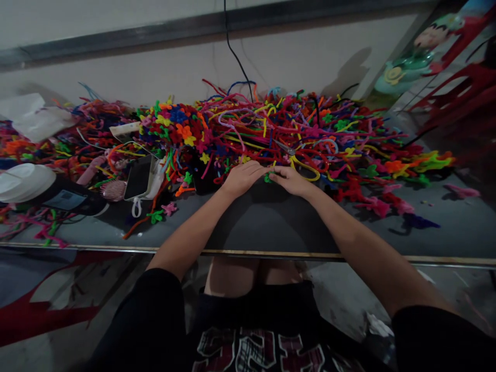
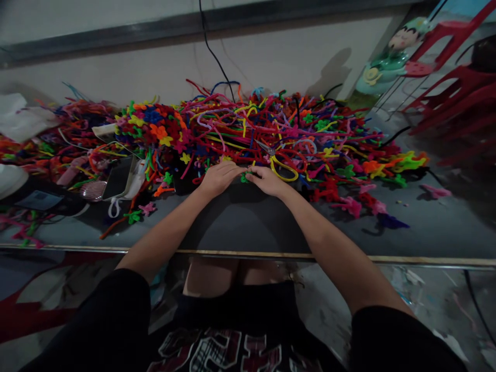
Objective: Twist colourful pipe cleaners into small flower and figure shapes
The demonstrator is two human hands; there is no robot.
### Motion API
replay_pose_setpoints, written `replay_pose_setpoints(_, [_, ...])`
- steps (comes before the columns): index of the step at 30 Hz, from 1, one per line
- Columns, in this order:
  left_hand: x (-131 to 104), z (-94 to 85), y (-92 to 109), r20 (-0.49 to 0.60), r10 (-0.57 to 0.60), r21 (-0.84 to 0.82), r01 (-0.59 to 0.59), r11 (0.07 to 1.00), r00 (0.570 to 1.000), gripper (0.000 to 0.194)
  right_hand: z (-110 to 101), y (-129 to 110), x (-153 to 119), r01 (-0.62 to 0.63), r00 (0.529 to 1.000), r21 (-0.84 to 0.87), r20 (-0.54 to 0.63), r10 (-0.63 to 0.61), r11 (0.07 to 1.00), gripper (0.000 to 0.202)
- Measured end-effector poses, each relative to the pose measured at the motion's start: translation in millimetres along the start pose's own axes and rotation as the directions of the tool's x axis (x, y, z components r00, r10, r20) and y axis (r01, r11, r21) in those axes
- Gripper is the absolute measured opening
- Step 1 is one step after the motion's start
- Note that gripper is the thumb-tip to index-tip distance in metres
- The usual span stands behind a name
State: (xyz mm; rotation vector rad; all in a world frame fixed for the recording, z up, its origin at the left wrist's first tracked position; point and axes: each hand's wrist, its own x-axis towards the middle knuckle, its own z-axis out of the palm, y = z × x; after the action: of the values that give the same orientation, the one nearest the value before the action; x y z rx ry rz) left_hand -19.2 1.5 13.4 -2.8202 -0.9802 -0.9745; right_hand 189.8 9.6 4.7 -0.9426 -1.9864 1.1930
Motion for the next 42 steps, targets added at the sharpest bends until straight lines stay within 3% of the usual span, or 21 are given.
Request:
replay_pose_setpoints(4, [1, -5.3, 2, 0.04, 0.034, -0.021, -0.034, 0.999, 0.999, 0.031, -4, -3, -1, -0.045, 0.998, 0.062, 0.049, 0.042, 0.997, 0.04])
replay_pose_setpoints(10, [1, -4.6, 3, 0.012, 0.009, -0.094, -0.008, 0.996, 1.0, 0.027, -6, -9, -3, -0.091, 0.992, 0.122, 0.1, 0.079, 0.988, 0.041])
replay_pose_setpoints(17, [0, 3.4, 2, 0.031, 0.022, 0.012, -0.022, 1.0, 0.999, 0.027, -8, -10, -6, -0.141, 0.982, 0.178, 0.148, 0.115, 0.974, 0.041])
replay_pose_setpoints(24, [-1, -3.1, 3, 0.069, 0.049, 0.027, -0.051, 0.998, 0.996, 0.03, -8, -13, -7, -0.108, 0.985, 0.173, 0.152, 0.082, 0.979, 0.036])
replay_pose_setpoints(31, [-2, -4.6, 6, 0.025, 0.045, -0.003, -0.044, 0.999, 0.999, 0.028, -12, -13, -10, -0.133, 0.975, 0.164, 0.2, 0.099, 0.977, 0.034])
replay_pose_setpoints(38, [-4, -0.5, -9, -0.06, 0.04, 0.032, -0.038, 0.999, 0.997, 0.027, -11, -17, -8, -0.136, 0.97, 0.158, 0.223, 0.099, 0.978, 0.036])
replay_pose_setpoints(42, [-5, 0.0, -12, -0.115, 0.105, 0.114, -0.092, 0.989, 0.988, 0.025, -10, -18, -8, -0.151, 0.965, 0.145, 0.237, 0.113, 0.978, 0.038])
